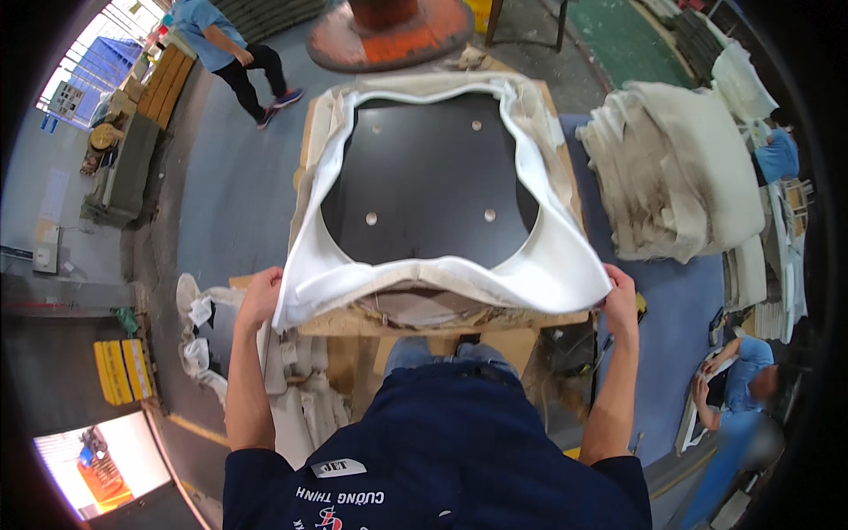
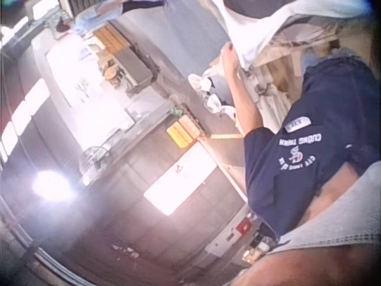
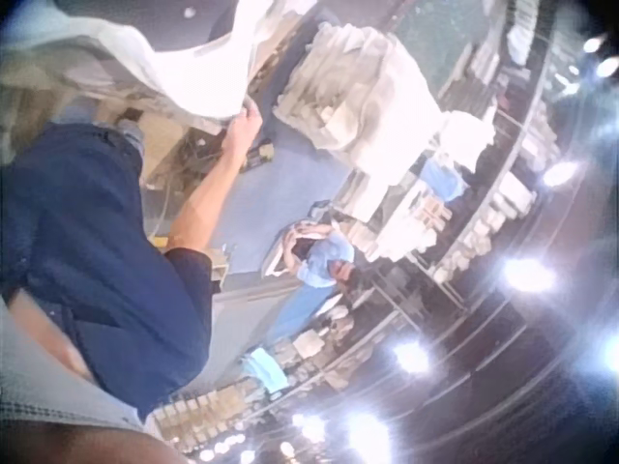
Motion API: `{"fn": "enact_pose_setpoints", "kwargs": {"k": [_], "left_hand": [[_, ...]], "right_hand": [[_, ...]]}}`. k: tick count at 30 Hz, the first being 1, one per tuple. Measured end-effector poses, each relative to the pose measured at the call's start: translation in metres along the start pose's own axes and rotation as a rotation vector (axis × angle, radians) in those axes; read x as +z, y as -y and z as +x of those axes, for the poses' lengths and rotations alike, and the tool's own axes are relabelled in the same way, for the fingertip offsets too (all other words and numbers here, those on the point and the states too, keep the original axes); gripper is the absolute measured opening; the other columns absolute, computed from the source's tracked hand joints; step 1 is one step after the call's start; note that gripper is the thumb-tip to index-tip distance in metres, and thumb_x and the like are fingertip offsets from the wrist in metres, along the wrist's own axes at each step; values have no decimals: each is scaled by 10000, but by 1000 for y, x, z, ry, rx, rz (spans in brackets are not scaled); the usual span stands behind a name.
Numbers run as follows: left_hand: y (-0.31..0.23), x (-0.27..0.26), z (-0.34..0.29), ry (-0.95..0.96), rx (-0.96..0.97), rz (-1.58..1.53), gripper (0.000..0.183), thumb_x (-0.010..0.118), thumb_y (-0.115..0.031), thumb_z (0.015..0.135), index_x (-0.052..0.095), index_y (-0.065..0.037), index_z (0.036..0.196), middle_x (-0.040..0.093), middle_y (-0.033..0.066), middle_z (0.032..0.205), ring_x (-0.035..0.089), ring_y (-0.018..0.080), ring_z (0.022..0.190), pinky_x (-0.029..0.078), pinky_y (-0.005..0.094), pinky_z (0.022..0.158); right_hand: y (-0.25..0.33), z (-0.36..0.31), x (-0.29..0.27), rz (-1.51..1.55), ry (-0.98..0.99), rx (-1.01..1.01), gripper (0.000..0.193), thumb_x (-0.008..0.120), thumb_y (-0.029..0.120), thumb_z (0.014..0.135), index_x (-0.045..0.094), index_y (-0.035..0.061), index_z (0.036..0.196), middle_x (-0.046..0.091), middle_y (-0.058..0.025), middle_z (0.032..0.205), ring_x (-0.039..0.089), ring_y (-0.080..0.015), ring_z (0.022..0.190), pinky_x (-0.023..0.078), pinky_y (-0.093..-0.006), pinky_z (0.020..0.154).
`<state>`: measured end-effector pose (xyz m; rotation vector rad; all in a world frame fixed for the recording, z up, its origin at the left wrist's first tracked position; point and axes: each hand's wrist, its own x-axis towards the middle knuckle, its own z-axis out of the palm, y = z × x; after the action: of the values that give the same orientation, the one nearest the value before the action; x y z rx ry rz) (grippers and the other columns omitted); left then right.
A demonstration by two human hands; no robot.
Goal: The person stretches white fabric over a black seat base, trims excess material with a utility knife, and secures the fabric using a staple gun. The person repeatedly adjusts and pulls the fabric to ensure a tight fit around the edges.
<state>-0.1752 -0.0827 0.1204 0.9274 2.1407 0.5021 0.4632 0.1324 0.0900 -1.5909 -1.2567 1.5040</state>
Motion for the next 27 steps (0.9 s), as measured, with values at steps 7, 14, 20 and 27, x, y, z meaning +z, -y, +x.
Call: {"fn": "enact_pose_setpoints", "kwargs": {"k": [7,14,20,27], "left_hand": [[19,7,14,-34,-46,-200,347,615,-274,1001,700,54,1076,743,117,927,643,158,851,535,353,799],[24,-14,-8,-12,38,-82,330,606,-254,981,716,52,1040,729,92,851,629,146,800,510,332,737],[16,-24,-20,182,-26,-300,306,609,-213,971,692,8,1165,721,75,887,634,138,809,510,312,694],[4,-35,-48,260,-56,-592,503,630,-140,972,494,-38,1445,686,58,856,640,106,664,494,248,500]], "right_hand": [[32,-45,44,36,52,151,310,488,228,1022,643,45,1220,729,-68,985,723,-212,749,583,-419,510],[35,-44,8,-265,-198,-46,167,644,111,962,724,-35,952,653,-39,689,533,-92,472,430,-270,421],[33,-46,9,-322,-183,22,179,648,130,966,726,-23,913,639,-9,678,516,-74,476,435,-257,433],[52,-40,10,-259,-216,-24,209,659,170,988,729,-27,980,643,-10,686,527,-74,483,438,-247,438]]}}
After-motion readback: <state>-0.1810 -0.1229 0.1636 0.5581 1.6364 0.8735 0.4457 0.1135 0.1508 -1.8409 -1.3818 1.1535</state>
